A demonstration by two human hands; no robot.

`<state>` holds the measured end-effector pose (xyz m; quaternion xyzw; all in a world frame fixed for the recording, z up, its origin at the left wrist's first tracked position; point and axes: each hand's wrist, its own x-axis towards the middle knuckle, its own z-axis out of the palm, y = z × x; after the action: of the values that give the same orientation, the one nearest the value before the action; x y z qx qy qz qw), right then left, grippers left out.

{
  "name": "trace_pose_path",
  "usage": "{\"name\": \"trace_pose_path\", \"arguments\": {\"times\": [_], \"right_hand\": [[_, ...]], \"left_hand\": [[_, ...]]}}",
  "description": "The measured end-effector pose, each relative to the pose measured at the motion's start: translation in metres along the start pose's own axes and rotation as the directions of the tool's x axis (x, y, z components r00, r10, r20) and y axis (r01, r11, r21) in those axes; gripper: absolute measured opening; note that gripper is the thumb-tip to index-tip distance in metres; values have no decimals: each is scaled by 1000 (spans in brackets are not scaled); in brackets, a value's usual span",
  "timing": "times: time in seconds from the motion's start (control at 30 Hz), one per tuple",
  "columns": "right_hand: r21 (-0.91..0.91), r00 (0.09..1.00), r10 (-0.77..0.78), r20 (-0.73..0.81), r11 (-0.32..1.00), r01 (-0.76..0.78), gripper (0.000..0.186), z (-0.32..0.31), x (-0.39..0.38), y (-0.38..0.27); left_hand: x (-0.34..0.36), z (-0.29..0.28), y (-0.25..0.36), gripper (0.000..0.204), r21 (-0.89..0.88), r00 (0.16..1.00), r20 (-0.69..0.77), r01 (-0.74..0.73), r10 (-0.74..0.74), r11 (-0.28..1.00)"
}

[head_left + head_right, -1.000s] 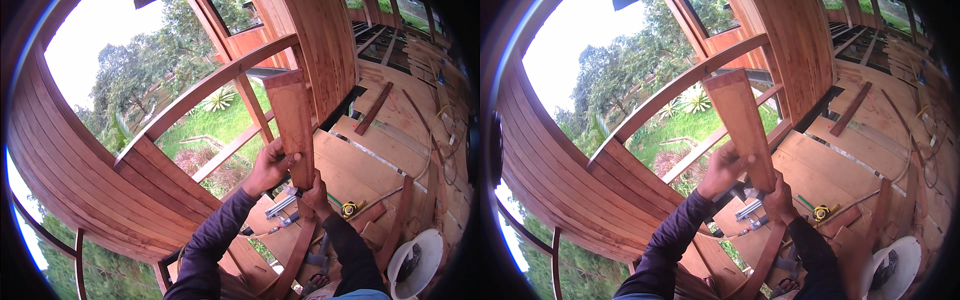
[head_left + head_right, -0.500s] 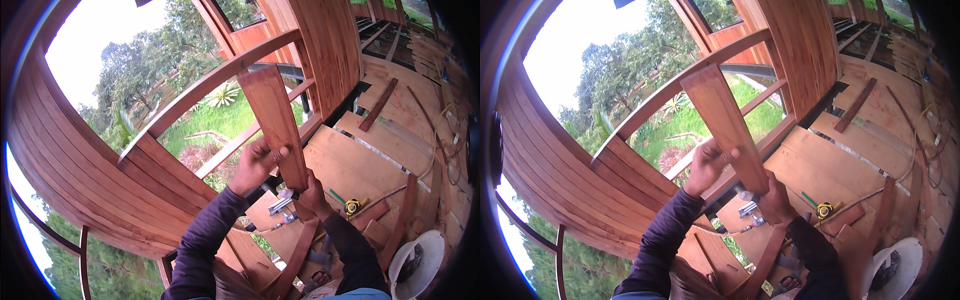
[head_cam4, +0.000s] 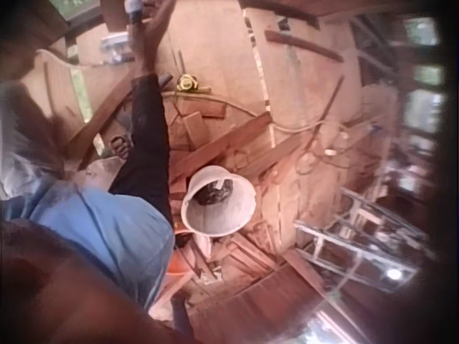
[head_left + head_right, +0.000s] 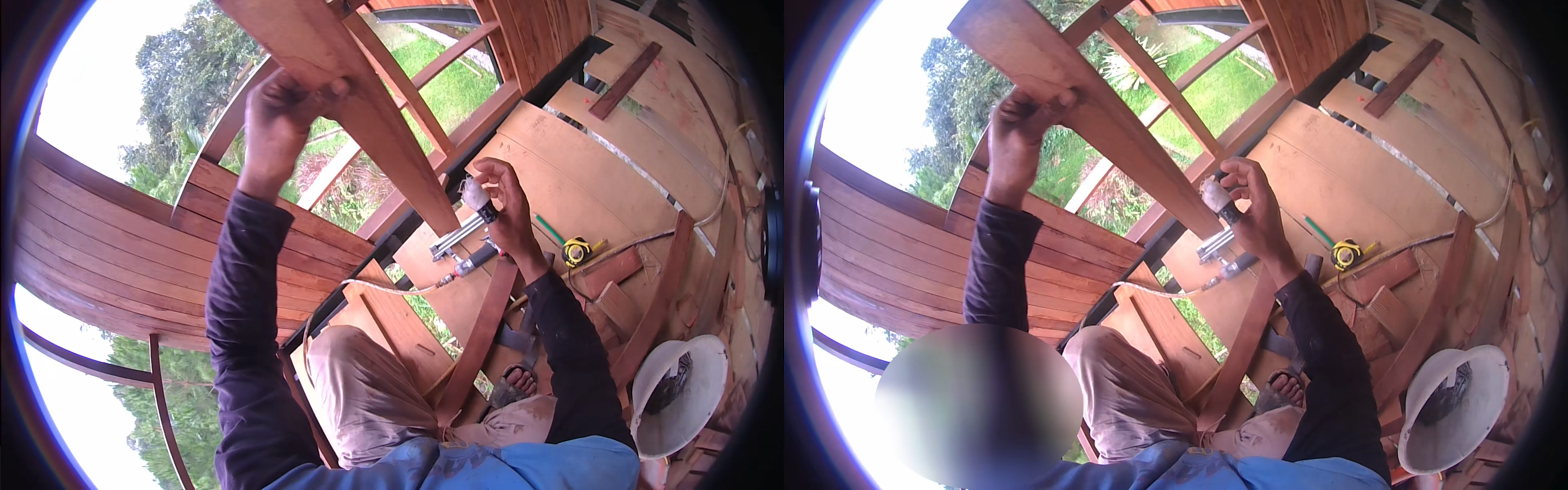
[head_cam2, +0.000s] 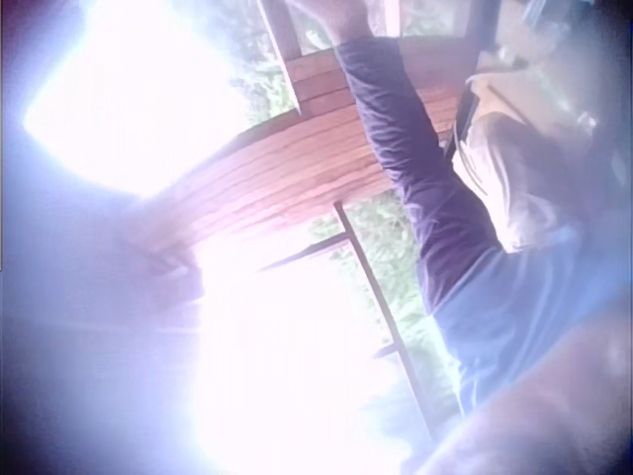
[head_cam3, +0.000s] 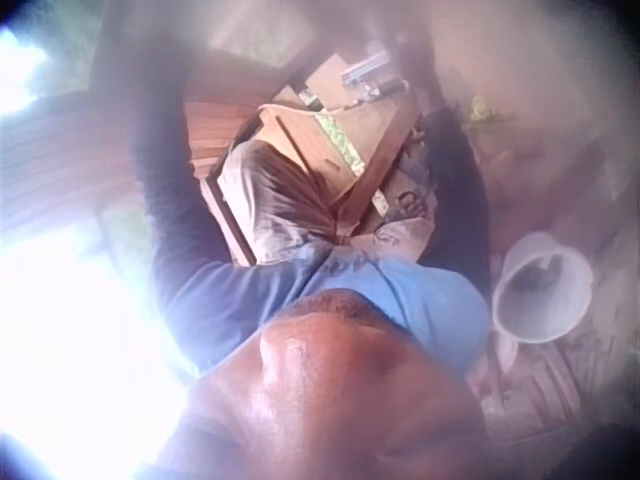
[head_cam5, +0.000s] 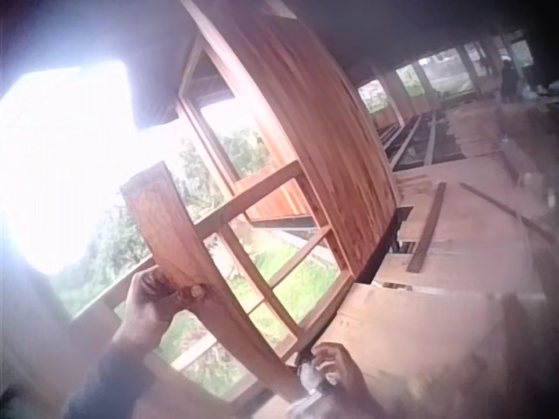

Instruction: The person installs wooden planks onto a curved wooden structure using a pneumatic nail gun. They position each plank, secure it with nails, and occasionally use a hammer to adjust the fit.

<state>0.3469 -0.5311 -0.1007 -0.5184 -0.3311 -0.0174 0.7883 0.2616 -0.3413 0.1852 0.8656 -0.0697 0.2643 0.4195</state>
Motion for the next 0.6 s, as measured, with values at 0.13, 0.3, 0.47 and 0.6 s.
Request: {"name": "trace_pose_path", "arguments": {"times": [0.13, 0.3, 0.47, 0.6], "right_hand": [[36, 996, 81, 45, 996, -82, 32, -3, 0, 8], [81, 978, 124, 167, 987, -139, 26, 15, 14, 10], [-78, 881, 5, 473, 996, 36, 33, 65, 51, -17], [-211, 731, -51, 680, 942, 262, 46, 140, 64, -35]], "left_hand": [[-1, -25, -1, 19, 116, 999, -36, 31, -27, 993], [-19, -59, -15, 20, 198, 996, -61, 77, -66, 977], [-47, -90, -47, 23, 189, 996, -49, 78, -70, 979], [-72, -120, -81, 23, 130, 985, -90, 159, -148, 979]]}}
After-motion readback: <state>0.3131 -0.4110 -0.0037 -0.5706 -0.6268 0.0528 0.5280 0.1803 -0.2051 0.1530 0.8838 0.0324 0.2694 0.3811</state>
